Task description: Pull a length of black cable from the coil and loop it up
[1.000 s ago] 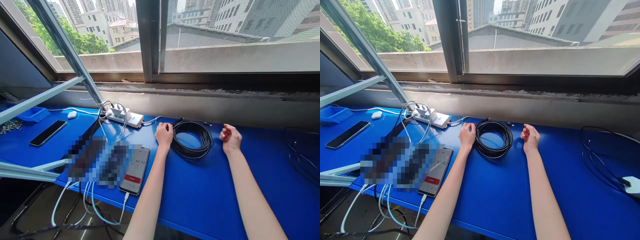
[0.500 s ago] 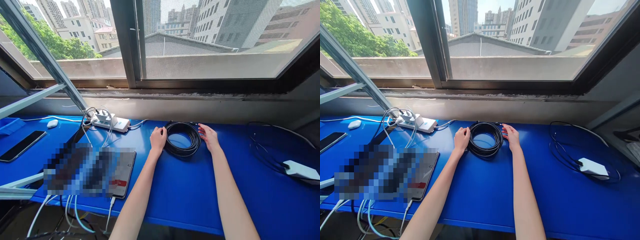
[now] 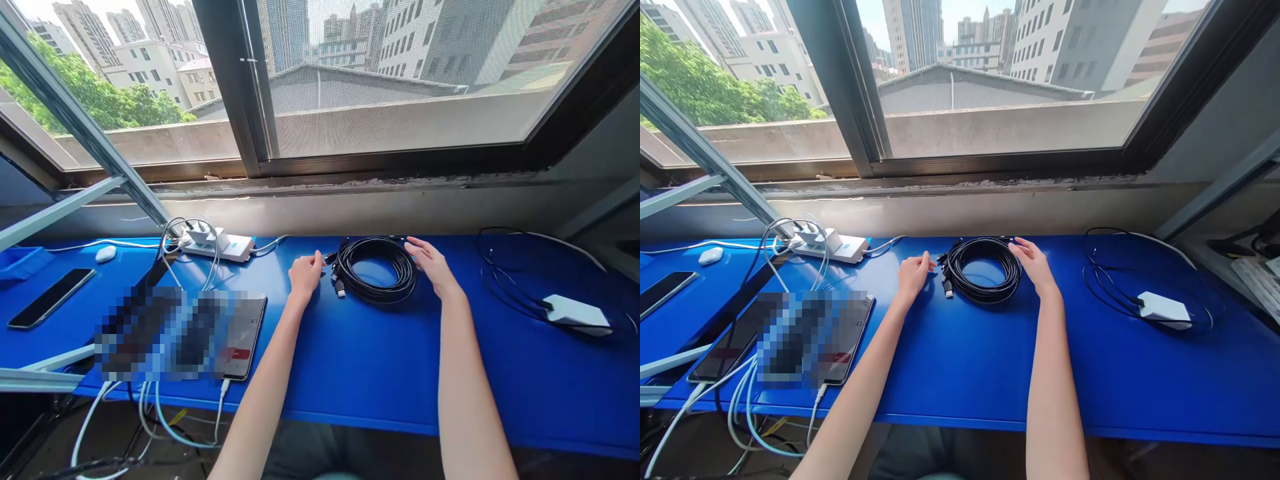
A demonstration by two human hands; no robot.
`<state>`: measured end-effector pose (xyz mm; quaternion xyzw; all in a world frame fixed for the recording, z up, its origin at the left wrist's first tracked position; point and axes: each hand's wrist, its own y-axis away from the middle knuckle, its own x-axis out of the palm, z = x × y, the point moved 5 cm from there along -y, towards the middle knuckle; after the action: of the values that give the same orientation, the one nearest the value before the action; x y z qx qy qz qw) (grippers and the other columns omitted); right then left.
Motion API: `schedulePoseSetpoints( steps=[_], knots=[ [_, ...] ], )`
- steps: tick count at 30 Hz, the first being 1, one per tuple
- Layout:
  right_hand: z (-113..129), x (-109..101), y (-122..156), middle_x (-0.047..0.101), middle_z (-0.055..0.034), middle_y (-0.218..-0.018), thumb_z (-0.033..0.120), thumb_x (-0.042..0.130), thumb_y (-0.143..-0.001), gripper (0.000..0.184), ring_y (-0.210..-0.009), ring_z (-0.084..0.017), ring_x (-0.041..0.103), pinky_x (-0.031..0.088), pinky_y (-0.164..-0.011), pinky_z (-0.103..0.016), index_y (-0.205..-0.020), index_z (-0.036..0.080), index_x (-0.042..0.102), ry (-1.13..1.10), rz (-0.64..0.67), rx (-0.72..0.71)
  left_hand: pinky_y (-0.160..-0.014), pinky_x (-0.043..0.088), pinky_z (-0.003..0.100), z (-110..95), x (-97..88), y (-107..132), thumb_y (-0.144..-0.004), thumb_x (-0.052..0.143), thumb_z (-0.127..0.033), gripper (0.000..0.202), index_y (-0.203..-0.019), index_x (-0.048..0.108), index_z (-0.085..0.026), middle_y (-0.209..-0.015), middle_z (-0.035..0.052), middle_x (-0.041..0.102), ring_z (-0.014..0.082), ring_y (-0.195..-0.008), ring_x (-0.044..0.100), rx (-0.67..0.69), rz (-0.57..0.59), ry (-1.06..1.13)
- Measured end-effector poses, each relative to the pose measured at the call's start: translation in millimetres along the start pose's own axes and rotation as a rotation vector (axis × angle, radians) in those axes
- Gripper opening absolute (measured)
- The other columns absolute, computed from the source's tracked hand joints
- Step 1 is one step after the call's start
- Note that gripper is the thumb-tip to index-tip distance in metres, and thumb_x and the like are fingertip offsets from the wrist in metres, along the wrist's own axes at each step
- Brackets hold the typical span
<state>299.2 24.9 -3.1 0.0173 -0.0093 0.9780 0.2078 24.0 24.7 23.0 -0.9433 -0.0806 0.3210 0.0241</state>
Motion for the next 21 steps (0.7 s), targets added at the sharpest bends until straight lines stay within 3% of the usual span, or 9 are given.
schedulePoseSetpoints(
  steps=[4, 7, 11, 14, 17, 21],
  knots=[
    [1, 13, 3, 0.065, 0.0016, -0.079, 0.017, 0.080, -0.047, 0.041, -0.080, -0.017, 0.062, 0.052, -0.064, -0.027, -0.085, 0.024, 0.066, 0.035, 0.030, -0.013, -0.054, 0.034, 0.024, -7, 9.6, 5, -0.082, 0.046, -0.033, 0.044, -0.040, 0.054, -0.020, -0.048, 0.0029, 0.057, 0.0172, -0.055, 0.054, 0.021, 0.067, -0.036],
    [3, 17, 5, 0.064, 0.0018, -0.073, 0.010, 0.076, -0.048, 0.039, -0.072, -0.016, 0.061, 0.052, -0.062, -0.027, -0.083, 0.023, 0.066, 0.076, 0.013, -0.012, -0.051, 0.030, 0.024, -10, 17.1, 7, -0.080, 0.047, -0.034, 0.047, -0.036, 0.047, -0.019, -0.042, 0.0019, 0.052, 0.0148, -0.048, 0.048, 0.049, 0.120, -0.055],
    [7, 14, 4, 0.063, 0.0021, -0.067, 0.002, 0.069, -0.051, 0.032, -0.067, -0.014, 0.060, 0.051, -0.066, -0.027, -0.077, 0.020, 0.067, 0.151, -0.057, -0.021, -0.052, 0.032, 0.024, -12, 23.8, 10, -0.082, 0.042, -0.034, 0.044, -0.042, 0.053, -0.019, -0.046, 0.0020, 0.055, 0.0151, -0.052, 0.050, 0.089, 0.162, -0.079],
    [9, 0, 3, 0.061, 0.0027, -0.062, 0.001, 0.064, -0.053, 0.028, -0.066, -0.014, 0.060, 0.050, -0.070, -0.029, -0.073, 0.020, 0.067, 0.236, -0.163, -0.026, -0.056, 0.035, 0.023, -17, 34.4, 17, -0.083, 0.041, -0.030, 0.038, -0.053, 0.061, -0.020, -0.057, 0.0020, 0.062, 0.0160, -0.060, 0.054, 0.127, 0.217, -0.087],
    [13, -21, 3, 0.058, 0.0033, -0.057, 0.003, 0.064, -0.053, 0.024, -0.063, -0.016, 0.059, 0.048, -0.073, -0.034, -0.070, 0.020, 0.067, 0.339, -0.312, -0.020, -0.061, 0.040, 0.022, -25, 48.6, 26, -0.083, 0.043, -0.026, 0.026, -0.076, 0.068, -0.023, -0.079, -0.0002, 0.068, 0.0157, -0.070, 0.058, 0.180, 0.302, -0.074],
    [20, -44, 10, 0.060, 0.0007, -0.063, 0.006, 0.066, -0.054, 0.021, -0.068, -0.019, 0.060, 0.047, -0.076, -0.038, -0.072, 0.018, 0.067, 0.473, -0.491, -0.016, -0.069, 0.044, 0.022, -35, 61.9, 35, -0.081, 0.049, -0.029, 0.026, -0.102, 0.066, -0.029, -0.088, -0.0035, 0.068, 0.0165, -0.080, 0.059, 0.257, 0.433, -0.055]
  ],
)
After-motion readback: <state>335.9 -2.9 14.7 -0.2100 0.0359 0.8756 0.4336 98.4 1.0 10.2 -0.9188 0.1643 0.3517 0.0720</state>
